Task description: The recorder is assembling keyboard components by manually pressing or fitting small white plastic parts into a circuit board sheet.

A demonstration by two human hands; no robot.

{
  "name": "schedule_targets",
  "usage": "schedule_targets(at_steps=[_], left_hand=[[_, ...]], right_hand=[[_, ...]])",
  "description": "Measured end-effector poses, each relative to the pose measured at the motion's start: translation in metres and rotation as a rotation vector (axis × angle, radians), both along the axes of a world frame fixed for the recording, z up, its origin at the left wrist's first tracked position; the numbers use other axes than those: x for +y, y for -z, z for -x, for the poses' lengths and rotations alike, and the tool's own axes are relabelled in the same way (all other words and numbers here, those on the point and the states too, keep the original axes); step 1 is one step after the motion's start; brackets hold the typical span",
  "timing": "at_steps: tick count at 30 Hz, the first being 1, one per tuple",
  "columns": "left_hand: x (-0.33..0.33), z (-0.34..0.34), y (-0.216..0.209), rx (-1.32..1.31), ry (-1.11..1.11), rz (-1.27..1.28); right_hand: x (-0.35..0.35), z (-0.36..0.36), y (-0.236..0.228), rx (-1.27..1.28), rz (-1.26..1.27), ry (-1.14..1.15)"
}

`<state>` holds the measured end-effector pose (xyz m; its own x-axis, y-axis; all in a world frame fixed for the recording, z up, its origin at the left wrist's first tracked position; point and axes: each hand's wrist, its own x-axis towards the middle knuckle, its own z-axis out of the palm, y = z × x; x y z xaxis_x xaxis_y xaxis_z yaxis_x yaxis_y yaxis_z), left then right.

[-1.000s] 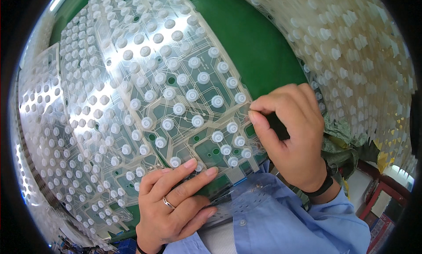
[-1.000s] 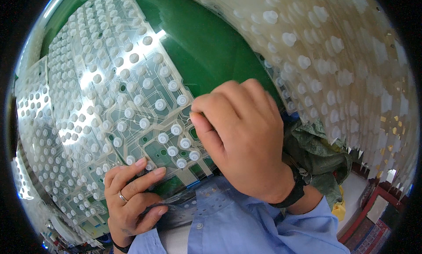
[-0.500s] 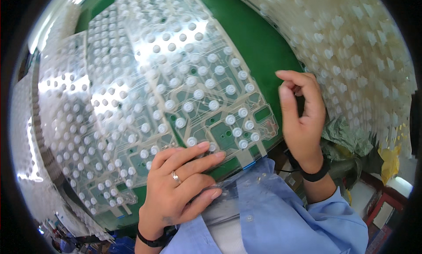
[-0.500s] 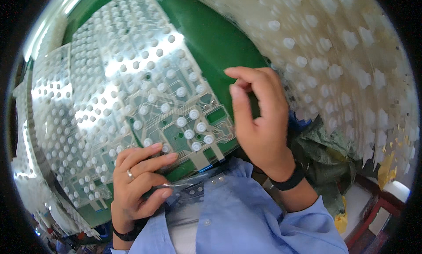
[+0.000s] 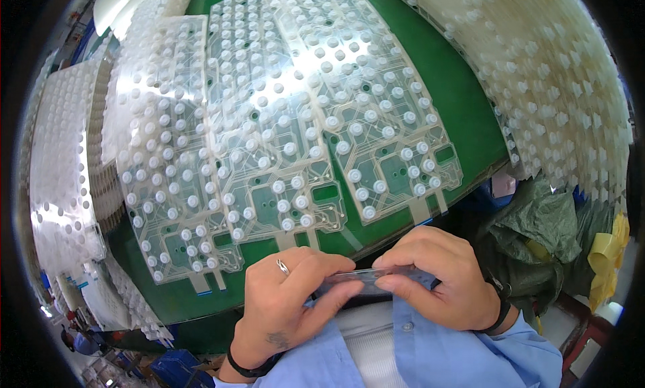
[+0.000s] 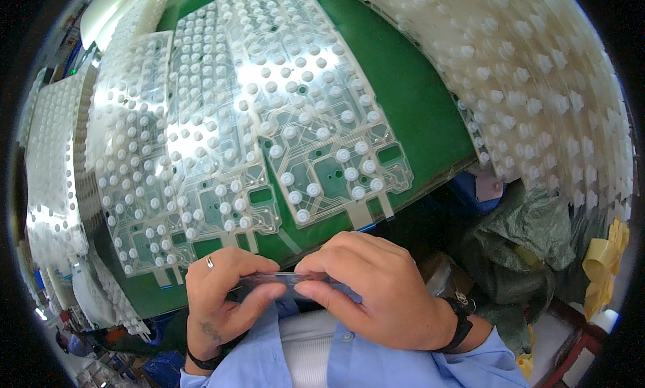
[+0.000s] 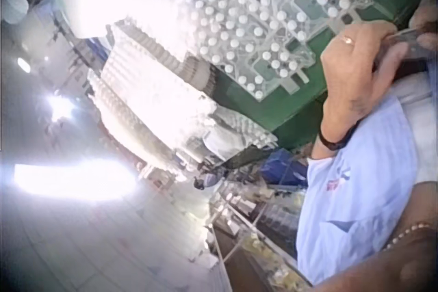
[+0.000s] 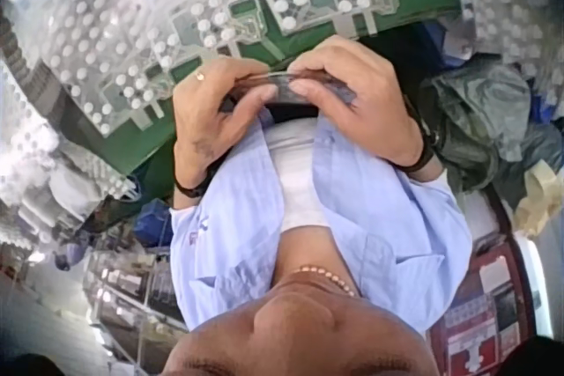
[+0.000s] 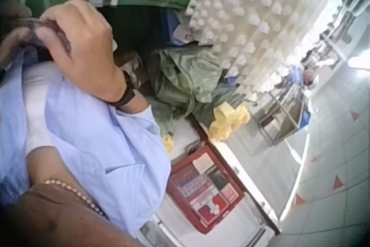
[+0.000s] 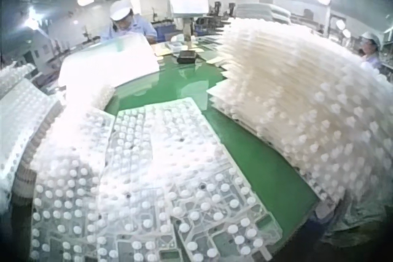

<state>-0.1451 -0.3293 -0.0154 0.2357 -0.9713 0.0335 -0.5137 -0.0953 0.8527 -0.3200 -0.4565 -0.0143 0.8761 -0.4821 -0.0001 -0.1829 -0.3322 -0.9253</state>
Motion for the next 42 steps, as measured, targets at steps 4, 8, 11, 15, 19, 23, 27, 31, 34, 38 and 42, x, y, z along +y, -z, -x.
schedule_targets(at_steps=[4,8,11,15,19,23,27,31,34,38,42], left_hand=[[0.019,-0.001,0.008,0.053,-0.092,0.011],[0.027,-0.001,0.007,0.069,-0.128,0.042],[0.028,0.0,0.006,0.086,-0.128,0.05],[0.036,0.0,0.012,0.154,-0.173,0.056],[0.043,-0.001,0.012,0.155,-0.171,0.041],[0.039,0.0,0.011,0.124,-0.214,0.079],[0.04,-0.002,0.01,0.085,-0.21,0.104],[0.038,-0.003,0.009,0.098,-0.204,0.094],[0.039,-0.003,0.008,0.084,-0.196,0.072],[0.036,-0.001,-0.005,0.103,-0.281,-0.15],[0.038,-0.027,-0.004,-0.009,-0.153,0.017]], right_hand=[[0.005,-0.004,-0.001,0.009,-0.082,0.083],[0.006,0.001,0.0,0.038,-0.221,0.061],[0.015,-0.002,0.004,0.019,-0.288,0.074],[0.019,-0.002,0.006,0.024,-0.228,0.045],[0.017,0.0,0.005,0.073,-0.175,-0.042],[0.022,-0.006,0.002,0.004,-0.195,0.114],[0.017,-0.002,0.005,-0.085,-0.114,0.125],[0.016,-0.003,0.004,-0.091,-0.1,0.105],[0.012,-0.005,0.01,-0.103,-0.063,0.077],[0.007,-0.009,0.007,-0.167,-0.066,0.078],[0.001,-0.012,0.014,-0.213,-0.383,0.145]])
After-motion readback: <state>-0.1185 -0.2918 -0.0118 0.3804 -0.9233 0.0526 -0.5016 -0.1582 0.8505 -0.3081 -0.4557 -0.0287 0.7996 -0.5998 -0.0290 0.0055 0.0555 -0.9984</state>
